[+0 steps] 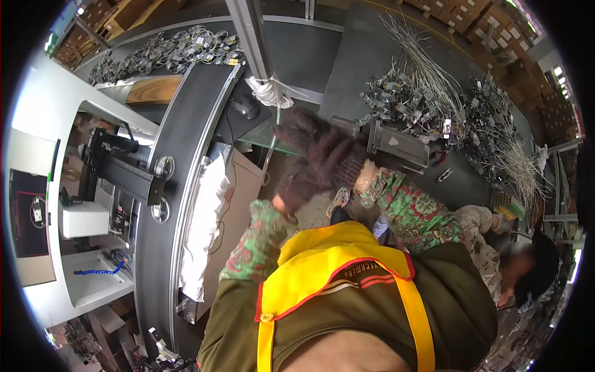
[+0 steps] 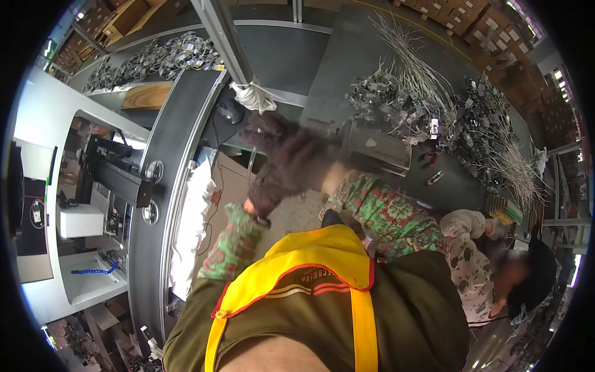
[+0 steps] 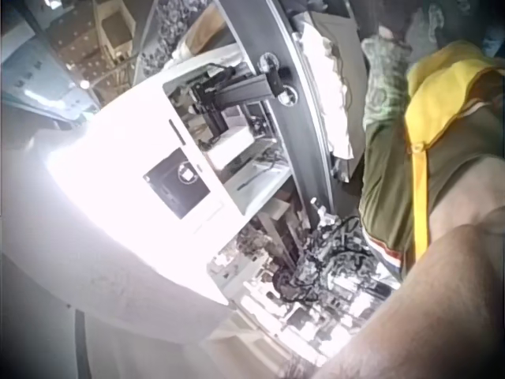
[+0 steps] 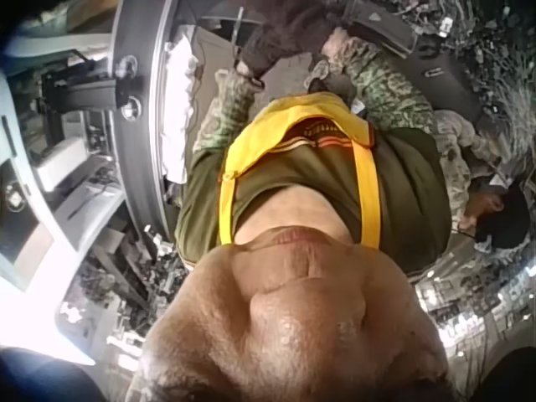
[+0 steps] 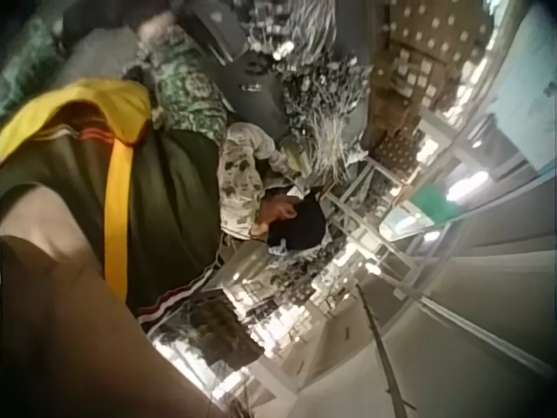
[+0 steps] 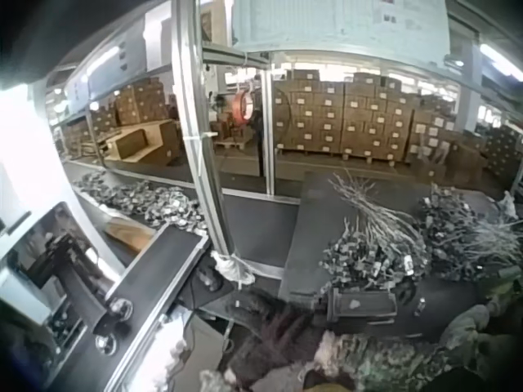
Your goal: The person processes electrical wires using a machine, fits components into circular frames, and places them onto a conveyor belt. The person then removes their gloves, retrieves another pair from a bin, and puts them on.
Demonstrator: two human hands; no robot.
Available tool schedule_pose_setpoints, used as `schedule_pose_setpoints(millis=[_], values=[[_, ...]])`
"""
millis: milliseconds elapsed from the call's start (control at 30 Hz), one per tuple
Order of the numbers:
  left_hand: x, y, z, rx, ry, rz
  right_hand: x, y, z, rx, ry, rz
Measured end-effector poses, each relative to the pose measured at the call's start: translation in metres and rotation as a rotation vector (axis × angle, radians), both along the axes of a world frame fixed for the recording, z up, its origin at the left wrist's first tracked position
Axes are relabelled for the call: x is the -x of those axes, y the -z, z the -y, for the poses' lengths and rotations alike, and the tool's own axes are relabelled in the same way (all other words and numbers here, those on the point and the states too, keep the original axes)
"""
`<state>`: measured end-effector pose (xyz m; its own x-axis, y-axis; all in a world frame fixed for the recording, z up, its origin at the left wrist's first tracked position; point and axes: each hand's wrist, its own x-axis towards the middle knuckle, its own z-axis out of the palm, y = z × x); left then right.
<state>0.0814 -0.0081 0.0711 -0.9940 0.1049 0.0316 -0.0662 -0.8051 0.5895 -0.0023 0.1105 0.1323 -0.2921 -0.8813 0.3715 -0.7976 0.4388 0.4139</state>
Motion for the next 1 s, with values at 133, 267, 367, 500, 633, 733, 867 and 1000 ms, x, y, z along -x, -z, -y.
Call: schedule_pose_setpoints(millis=[133,267,367,500,633,733,867,1000], values=[[-0.071,-0.05,0.022,0.416,0.259,0.062,-0.046,-0.043,0.018,0.402,-0.166,0.892],[-0.101,-0.062,0.014,-0.504,0.116,0.371,-0.058,-0.044,0.03,0.922,-0.235,0.857],[-0.112,-0.03,0.02,0.135,0.009,0.34,-0.067,-0.029,0.017,0.77,-0.131,0.697],[-0.121,-0.041,0.019,0.861,-0.299,0.079,-0.091,-0.05,0.001,0.182,-0.389,1.504],[-0.119,-0.053,0.038,1.225,-0.489,-0.21,-0.082,-0.003,0.003,0.401,-0.275,1.231],[-0.109,-0.038,0.036,1.399,-0.934,-0.166,-0.09,-0.013,0.017,0.645,-0.236,1.766],[-0.109,-0.037,0.043,0.506,-0.348,0.225,-0.089,-0.025,0.031,0.979,-0.417,2.306],[-0.124,-0.084,0.056,0.932,-0.523,0.136,-0.067,-0.032,0.036,0.259,-0.405,1.082]])
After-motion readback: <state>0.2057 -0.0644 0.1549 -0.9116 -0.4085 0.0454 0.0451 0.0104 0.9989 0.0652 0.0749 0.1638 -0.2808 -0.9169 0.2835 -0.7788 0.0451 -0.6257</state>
